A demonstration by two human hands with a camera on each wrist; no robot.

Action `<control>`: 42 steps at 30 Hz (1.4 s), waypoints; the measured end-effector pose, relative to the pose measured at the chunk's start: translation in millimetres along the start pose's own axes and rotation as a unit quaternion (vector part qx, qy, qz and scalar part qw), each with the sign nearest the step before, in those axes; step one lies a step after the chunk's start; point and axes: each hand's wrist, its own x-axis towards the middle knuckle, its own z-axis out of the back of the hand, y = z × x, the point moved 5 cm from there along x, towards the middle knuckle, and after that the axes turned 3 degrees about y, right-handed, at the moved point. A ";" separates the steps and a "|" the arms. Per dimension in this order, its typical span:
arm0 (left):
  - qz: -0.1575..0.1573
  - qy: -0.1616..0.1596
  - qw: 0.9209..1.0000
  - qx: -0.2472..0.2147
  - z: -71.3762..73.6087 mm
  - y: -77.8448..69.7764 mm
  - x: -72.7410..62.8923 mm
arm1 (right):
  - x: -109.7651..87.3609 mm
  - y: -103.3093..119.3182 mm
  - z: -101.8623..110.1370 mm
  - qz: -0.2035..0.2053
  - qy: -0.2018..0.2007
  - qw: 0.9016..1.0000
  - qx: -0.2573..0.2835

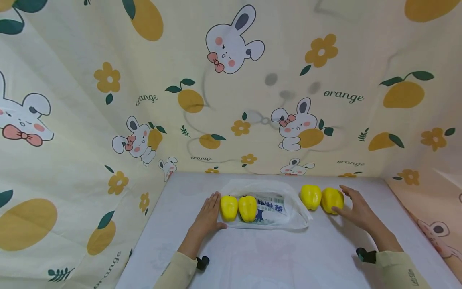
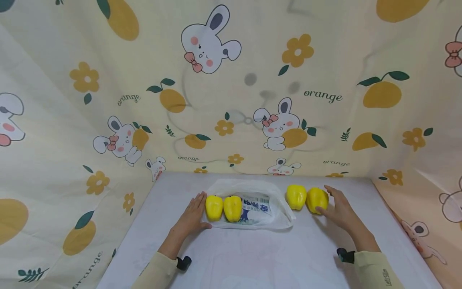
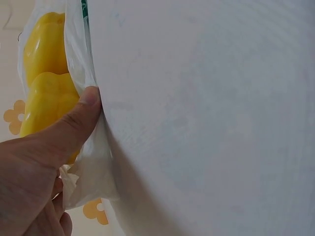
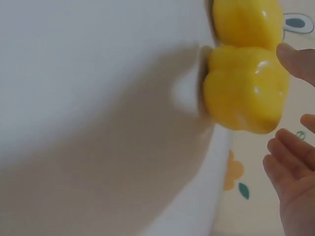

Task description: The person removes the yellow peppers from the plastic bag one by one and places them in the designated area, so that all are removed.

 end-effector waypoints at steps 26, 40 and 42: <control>0.002 0.008 1.000 0.007 1.3 -1.3 1.6 | -3.8 79.8 -13.6 0.090 -0.015 0.996 0.014; 0.008 0.008 1.000 0.007 -1.7 0.3 2.2 | -4.4 110.4 -44.3 0.119 0.002 0.992 0.029; 0.008 0.007 1.000 0.009 -1.6 0.0 1.9 | -4.3 114.0 -48.2 0.121 0.006 0.992 0.029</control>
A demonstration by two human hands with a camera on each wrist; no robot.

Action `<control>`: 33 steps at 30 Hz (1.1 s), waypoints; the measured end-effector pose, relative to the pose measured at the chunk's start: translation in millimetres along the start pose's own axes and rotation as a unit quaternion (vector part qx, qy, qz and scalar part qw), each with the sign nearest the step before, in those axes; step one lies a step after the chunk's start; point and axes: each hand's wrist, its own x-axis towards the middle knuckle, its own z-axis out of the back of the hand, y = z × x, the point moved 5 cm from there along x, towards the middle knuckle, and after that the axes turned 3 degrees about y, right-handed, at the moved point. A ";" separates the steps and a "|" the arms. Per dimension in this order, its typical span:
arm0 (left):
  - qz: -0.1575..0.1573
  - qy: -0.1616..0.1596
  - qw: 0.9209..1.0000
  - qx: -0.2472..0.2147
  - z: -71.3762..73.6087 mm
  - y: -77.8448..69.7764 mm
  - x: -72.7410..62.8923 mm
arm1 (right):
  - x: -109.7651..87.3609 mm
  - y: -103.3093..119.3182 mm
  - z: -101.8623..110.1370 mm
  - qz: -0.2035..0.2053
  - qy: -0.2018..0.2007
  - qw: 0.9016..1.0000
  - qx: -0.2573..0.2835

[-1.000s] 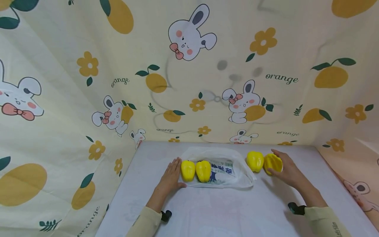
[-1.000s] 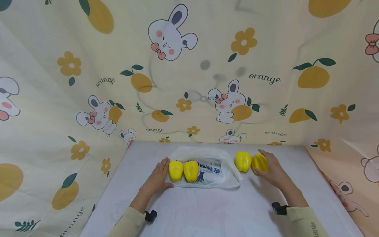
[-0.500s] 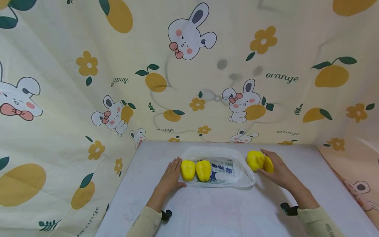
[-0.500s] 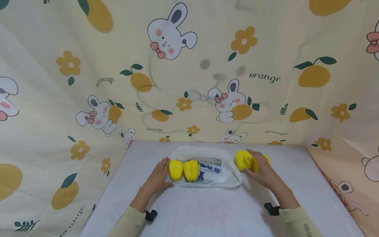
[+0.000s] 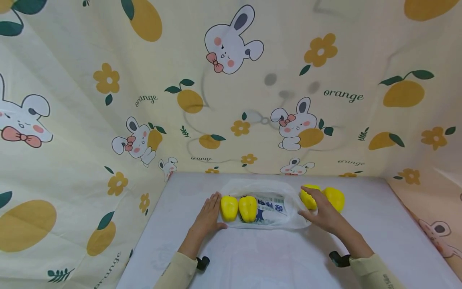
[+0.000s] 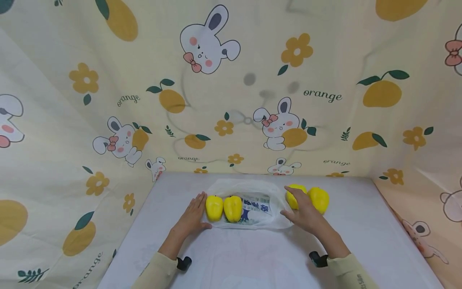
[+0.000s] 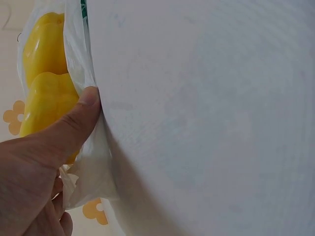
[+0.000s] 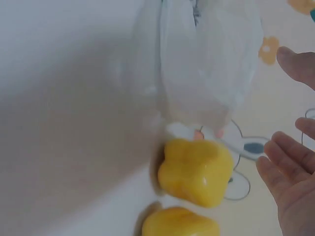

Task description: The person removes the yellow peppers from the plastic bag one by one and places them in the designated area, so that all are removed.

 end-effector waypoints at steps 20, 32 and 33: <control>0.001 0.003 1.000 -0.002 -1.2 2.3 0.0 | 6.9 30.6 -53.6 0.015 0.013 1.000 0.015; -0.003 -0.001 1.000 -0.010 0.1 1.2 -0.6 | 16.8 43.7 -77.9 0.025 0.028 0.999 0.027; -0.004 -0.003 1.000 -0.012 0.2 1.2 -0.5 | 17.7 44.5 -80.1 0.022 0.030 0.999 0.027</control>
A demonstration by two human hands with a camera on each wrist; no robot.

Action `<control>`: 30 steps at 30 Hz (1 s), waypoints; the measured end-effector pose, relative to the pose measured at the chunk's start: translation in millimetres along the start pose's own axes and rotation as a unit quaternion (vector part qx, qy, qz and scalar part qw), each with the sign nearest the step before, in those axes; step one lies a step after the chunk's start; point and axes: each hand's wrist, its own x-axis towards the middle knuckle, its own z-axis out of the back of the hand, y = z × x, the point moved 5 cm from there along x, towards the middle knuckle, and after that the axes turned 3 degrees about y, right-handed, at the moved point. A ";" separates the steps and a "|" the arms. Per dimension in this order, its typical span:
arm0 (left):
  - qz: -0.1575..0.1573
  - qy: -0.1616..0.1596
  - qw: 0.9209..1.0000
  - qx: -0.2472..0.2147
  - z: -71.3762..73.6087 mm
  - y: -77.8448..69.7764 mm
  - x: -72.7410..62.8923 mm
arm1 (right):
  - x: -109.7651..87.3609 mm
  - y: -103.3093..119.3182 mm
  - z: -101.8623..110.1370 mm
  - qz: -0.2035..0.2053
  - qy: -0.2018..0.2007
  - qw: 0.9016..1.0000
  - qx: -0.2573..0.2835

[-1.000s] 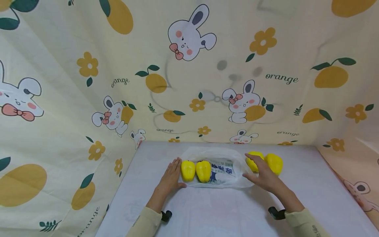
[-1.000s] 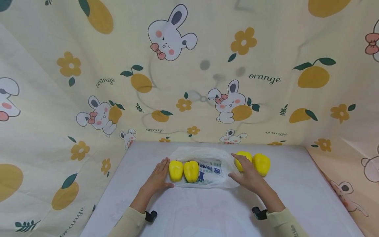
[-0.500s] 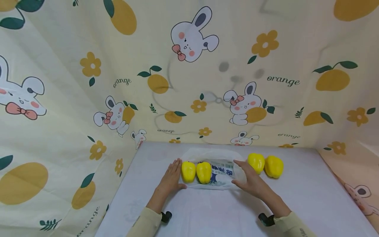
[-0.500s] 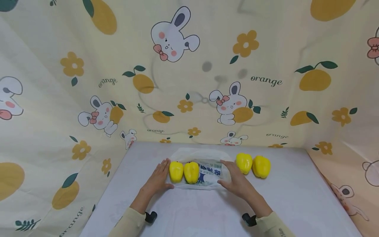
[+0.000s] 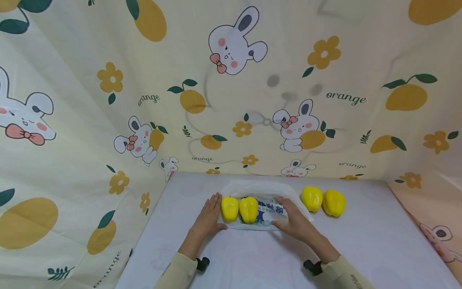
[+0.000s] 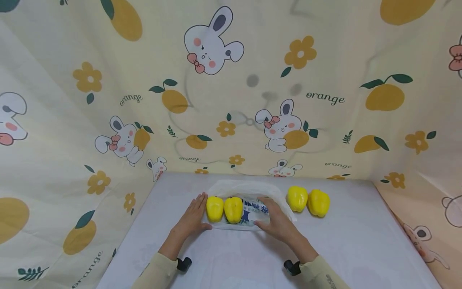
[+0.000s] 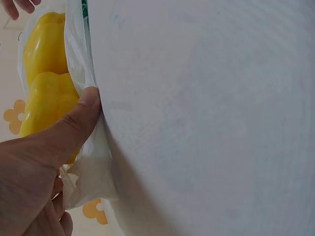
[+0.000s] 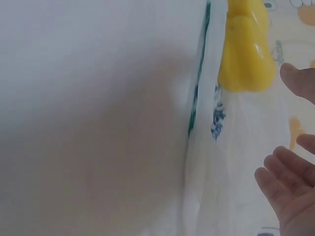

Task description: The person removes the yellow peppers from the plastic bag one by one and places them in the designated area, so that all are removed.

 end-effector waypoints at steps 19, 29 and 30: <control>0.003 -0.005 1.000 -0.002 -1.3 0.5 -0.1 | 24.0 20.9 -35.1 -0.019 0.036 0.999 0.032; 0.005 -0.002 1.000 0.001 -1.6 0.1 1.1 | 34.3 19.5 -50.8 -0.047 0.025 0.998 0.035; 0.005 -0.002 1.000 0.001 -1.4 -0.2 0.8 | 35.2 19.4 -51.9 -0.048 0.025 0.998 0.035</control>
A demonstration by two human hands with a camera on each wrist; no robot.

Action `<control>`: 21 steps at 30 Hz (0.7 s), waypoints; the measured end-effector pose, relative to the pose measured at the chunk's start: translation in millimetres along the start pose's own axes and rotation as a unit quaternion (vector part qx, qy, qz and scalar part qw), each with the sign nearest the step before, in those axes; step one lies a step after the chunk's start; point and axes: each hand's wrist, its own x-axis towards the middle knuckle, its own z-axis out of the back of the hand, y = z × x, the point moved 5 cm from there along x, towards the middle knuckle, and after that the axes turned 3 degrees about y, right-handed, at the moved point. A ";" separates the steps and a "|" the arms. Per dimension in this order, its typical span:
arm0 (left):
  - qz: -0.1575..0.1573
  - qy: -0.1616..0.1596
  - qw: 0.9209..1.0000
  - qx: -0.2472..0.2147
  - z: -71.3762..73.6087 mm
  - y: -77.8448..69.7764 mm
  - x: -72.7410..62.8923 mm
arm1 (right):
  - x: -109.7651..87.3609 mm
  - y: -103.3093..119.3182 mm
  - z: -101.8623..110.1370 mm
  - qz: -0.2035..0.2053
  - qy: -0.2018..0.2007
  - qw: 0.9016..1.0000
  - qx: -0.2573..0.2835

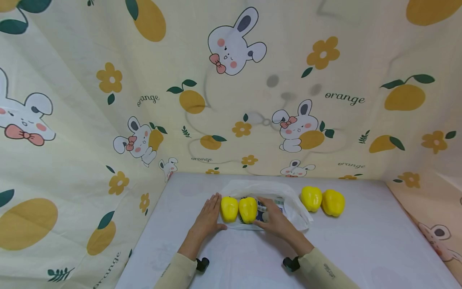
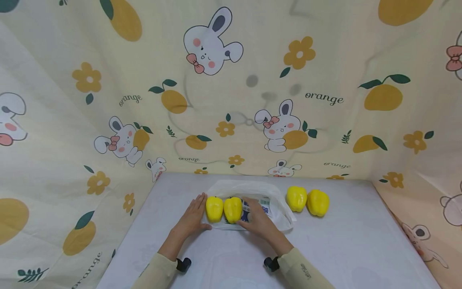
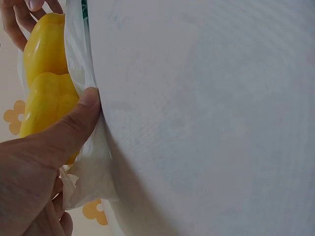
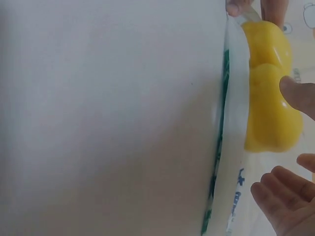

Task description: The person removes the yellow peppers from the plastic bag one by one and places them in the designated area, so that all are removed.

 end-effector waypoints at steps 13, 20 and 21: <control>0.004 0.007 1.000 -0.008 0.6 -0.1 -1.0 | 10.2 1.1 -10.7 -0.006 0.002 1.000 -0.002; 0.001 0.005 1.000 -0.006 0.8 -0.6 -1.9 | 13.1 1.6 -14.2 -0.002 0.002 1.000 -0.009; 0.000 0.005 1.000 -0.004 0.6 -0.5 -1.6 | 13.2 1.7 -14.6 -0.004 0.002 1.000 -0.007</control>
